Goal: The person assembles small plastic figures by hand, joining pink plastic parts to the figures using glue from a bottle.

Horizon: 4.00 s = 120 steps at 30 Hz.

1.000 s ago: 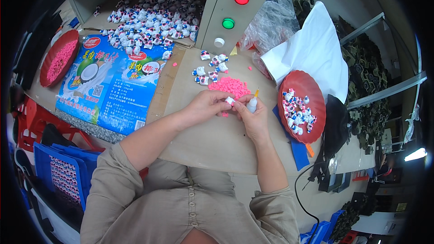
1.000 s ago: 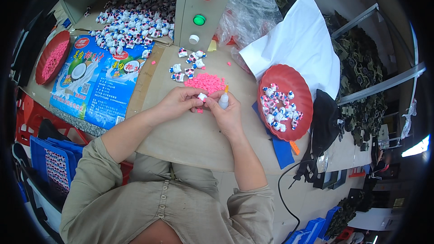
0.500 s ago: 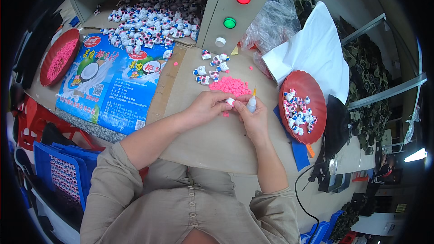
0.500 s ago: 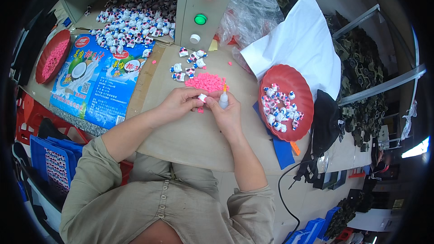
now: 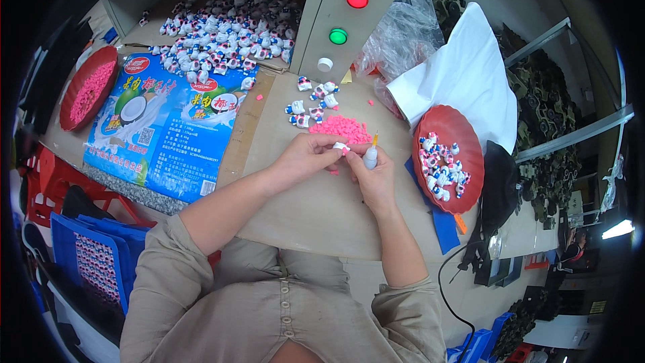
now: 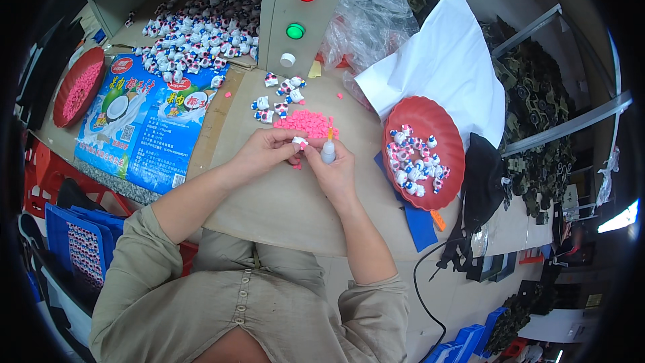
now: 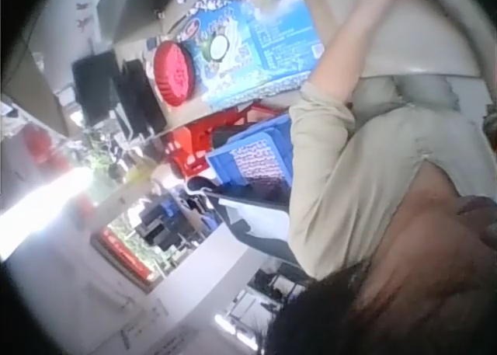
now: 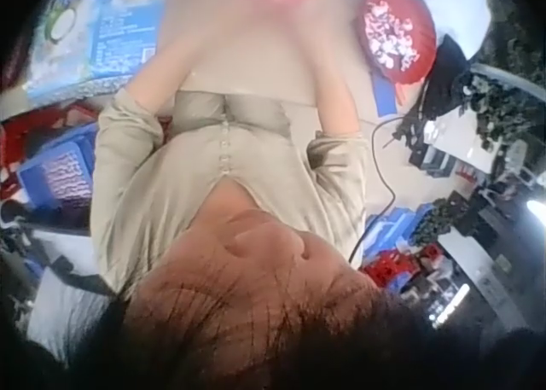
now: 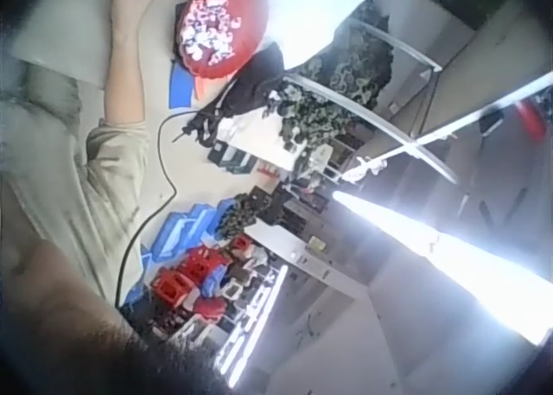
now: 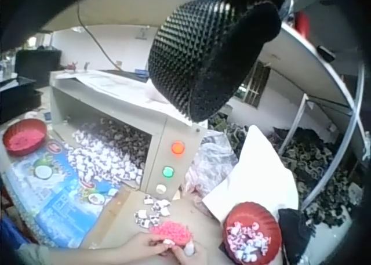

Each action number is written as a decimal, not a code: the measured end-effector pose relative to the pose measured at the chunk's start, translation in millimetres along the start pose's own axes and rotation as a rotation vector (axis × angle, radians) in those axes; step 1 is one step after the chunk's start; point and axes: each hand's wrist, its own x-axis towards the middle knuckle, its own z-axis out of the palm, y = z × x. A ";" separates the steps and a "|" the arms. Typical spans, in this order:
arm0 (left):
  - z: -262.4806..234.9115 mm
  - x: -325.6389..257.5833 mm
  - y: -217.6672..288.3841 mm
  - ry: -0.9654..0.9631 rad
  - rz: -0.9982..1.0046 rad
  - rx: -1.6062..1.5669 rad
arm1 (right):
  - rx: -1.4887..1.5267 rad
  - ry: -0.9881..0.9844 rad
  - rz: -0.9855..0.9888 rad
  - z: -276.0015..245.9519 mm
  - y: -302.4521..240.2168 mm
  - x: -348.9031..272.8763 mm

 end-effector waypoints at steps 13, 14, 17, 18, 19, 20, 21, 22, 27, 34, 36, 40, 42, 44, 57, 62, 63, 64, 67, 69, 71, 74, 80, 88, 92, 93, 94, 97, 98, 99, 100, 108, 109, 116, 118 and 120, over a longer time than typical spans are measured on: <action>8.3 1.0 -2.2 0.052 -0.010 -0.029 | -0.008 0.014 -0.035 -0.8 3.7 -2.6; 6.5 0.4 2.2 0.054 -0.009 -0.026 | 0.008 0.017 -0.045 -2.9 4.7 -1.5; -16.2 2.9 17.4 0.136 -0.120 -0.398 | 0.109 -0.012 -0.025 -8.5 4.9 4.0; -39.7 2.3 20.7 0.078 -0.152 -0.484 | 0.288 0.009 0.022 -7.4 1.6 4.9; -48.8 1.4 29.4 0.015 -0.184 -0.570 | 0.466 0.032 0.068 -7.2 -0.5 5.8; -47.2 3.1 33.8 0.014 -0.184 -0.567 | 0.468 0.032 0.066 -8.1 -0.8 6.0; -44.1 5.1 39.0 0.249 0.037 -0.006 | 0.366 0.023 0.054 -9.6 -0.8 6.0; -41.2 5.6 43.1 0.470 0.257 0.556 | 0.260 0.013 0.045 -10.3 -1.0 6.0; -44.8 4.1 25.1 0.266 0.339 1.206 | 0.238 -0.034 0.037 -19.1 -3.8 5.0; -48.6 3.6 20.9 0.256 0.259 1.173 | 0.281 0.082 -0.063 -24.4 -6.1 5.7; -31.5 0.2 34.2 0.250 0.125 0.867 | 0.320 0.089 -0.103 -29.9 0.0 6.9; -19.5 -2.5 29.8 0.007 -0.233 -0.003 | 0.552 0.054 -0.109 -34.6 3.7 9.2; -17.7 -3.5 23.7 -0.063 -0.266 -0.151 | 0.584 0.030 -0.118 -31.9 -2.0 7.8; -13.4 -3.1 19.5 -0.140 -0.300 -0.297 | 0.615 0.012 -0.130 -29.7 -4.4 6.5; -9.4 4.4 3.1 0.110 -0.049 0.059 | -0.024 0.033 -0.373 -19.9 4.3 -4.2; -9.4 4.3 4.6 0.105 -0.069 0.063 | -0.047 0.038 -0.374 -19.5 4.7 -3.7; -9.7 4.1 4.0 0.101 -0.058 0.057 | -0.046 0.037 -0.378 -20.1 5.6 -3.1; -9.7 3.9 3.7 0.098 -0.046 0.051 | -0.045 0.035 -0.382 -20.8 6.4 -2.7; -9.5 3.5 3.5 0.091 -0.043 0.051 | -0.064 0.034 -0.371 -22.4 8.6 -2.0; -9.2 3.6 3.2 0.092 -0.042 0.057 | -0.056 0.037 -0.370 -20.8 7.1 -2.5; -9.5 3.7 2.6 0.093 -0.041 0.062 | -0.047 0.039 -0.370 -19.9 6.7 -2.3; -9.8 4.1 1.7 0.089 -0.036 0.066 | -0.063 0.044 -0.373 -19.6 7.7 -2.0; -8.7 2.9 4.8 0.086 -0.054 0.090 | -0.085 0.057 -0.430 -15.8 6.8 -2.9; -7.8 2.3 9.1 0.079 -0.068 0.058 | -0.287 0.114 -0.587 -20.1 13.5 0.2; -7.9 2.4 9.1 0.073 -0.078 0.065 | -0.207 0.124 -0.549 -16.3 10.4 -2.1; -7.9 2.4 8.7 0.076 -0.074 0.070 | -0.203 0.119 -0.548 -15.7 10.6 -1.9; -8.0 2.2 8.5 0.081 -0.070 0.075 | -0.198 0.112 -0.546 -15.4 10.7 -1.6; -8.7 1.8 7.9 0.064 -0.083 0.073 | -0.234 0.105 -0.566 -17.6 13.7 -0.3; -8.9 1.8 7.4 0.064 -0.083 0.073 | -0.234 0.105 -0.566 -17.4 13.7 -0.2; -9.2 1.8 6.5 0.068 -0.084 0.067 | -0.236 0.108 -0.565 -17.3 13.7 -0.2; -9.2 2.3 6.2 0.071 -0.084 0.061 | -0.238 0.112 -0.565 -17.4 13.4 0.1; -9.1 3.6 7.4 0.091 -0.070 0.084 | -0.258 0.112 -0.533 -19.1 8.4 -0.7; -9.4 3.7 7.1 0.099 -0.064 0.096 | -0.235 0.108 -0.511 -19.0 9.0 -0.5; -10.4 4.6 3.7 0.102 -0.045 0.090 | -0.202 0.104 -0.498 -19.2 11.0 0.1; -10.6 4.4 2.8 0.099 -0.048 0.100 | -0.183 0.101 -0.489 -18.4 11.0 -0.4; -10.0 4.1 3.7 0.099 -0.056 0.100 | -0.157 0.103 -0.487 -16.1 9.7 -1.4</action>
